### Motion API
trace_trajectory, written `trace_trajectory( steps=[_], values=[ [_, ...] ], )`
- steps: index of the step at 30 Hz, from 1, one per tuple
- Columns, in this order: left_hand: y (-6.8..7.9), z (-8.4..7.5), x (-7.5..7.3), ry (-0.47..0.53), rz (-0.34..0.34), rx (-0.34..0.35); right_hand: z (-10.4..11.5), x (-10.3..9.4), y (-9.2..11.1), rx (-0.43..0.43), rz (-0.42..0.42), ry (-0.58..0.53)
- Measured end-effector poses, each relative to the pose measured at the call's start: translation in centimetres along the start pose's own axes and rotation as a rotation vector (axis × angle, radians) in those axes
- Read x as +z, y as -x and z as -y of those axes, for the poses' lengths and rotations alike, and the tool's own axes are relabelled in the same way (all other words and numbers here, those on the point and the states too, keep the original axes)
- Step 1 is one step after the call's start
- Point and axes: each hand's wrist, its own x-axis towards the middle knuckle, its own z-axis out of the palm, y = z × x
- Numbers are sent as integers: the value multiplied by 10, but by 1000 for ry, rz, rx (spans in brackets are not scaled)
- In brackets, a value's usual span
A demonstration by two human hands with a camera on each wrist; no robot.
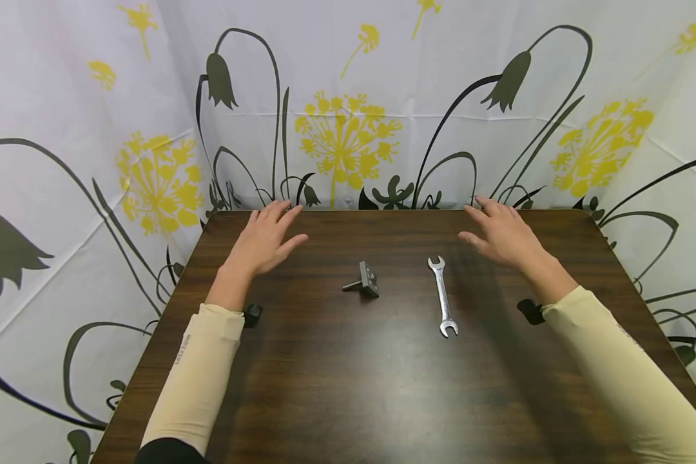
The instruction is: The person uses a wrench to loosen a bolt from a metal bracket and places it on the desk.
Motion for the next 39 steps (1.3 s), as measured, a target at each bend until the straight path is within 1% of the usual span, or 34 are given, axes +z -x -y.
trace_trajectory(
  steps=[3,6,10,12,16,18,20,24,29,34,39],
  values=[
    [-1,-1,3,14,-7,5,4,5,2,22,25,2],
    [0,-2,8,43,-4,9,10,10,4,71,75,-10],
    [1,-8,19,131,17,28,18,20,7,145,146,-36],
    [1,-13,26,197,51,30,21,27,8,182,183,-56],
    [1,-31,44,327,169,12,28,48,12,249,257,-98],
    [1,-44,54,369,222,-11,32,59,15,283,284,-115],
    [-1,-56,63,384,253,-26,36,69,18,310,300,-129],
    [-3,-80,80,362,271,-49,42,84,21,349,297,-138],
    [-4,-101,90,301,259,-73,49,95,21,371,252,-118],
    [-4,-110,97,262,221,-118,56,103,20,359,185,-60],
    [-6,-116,98,259,184,-134,58,102,17,358,166,-62]
  ],
)
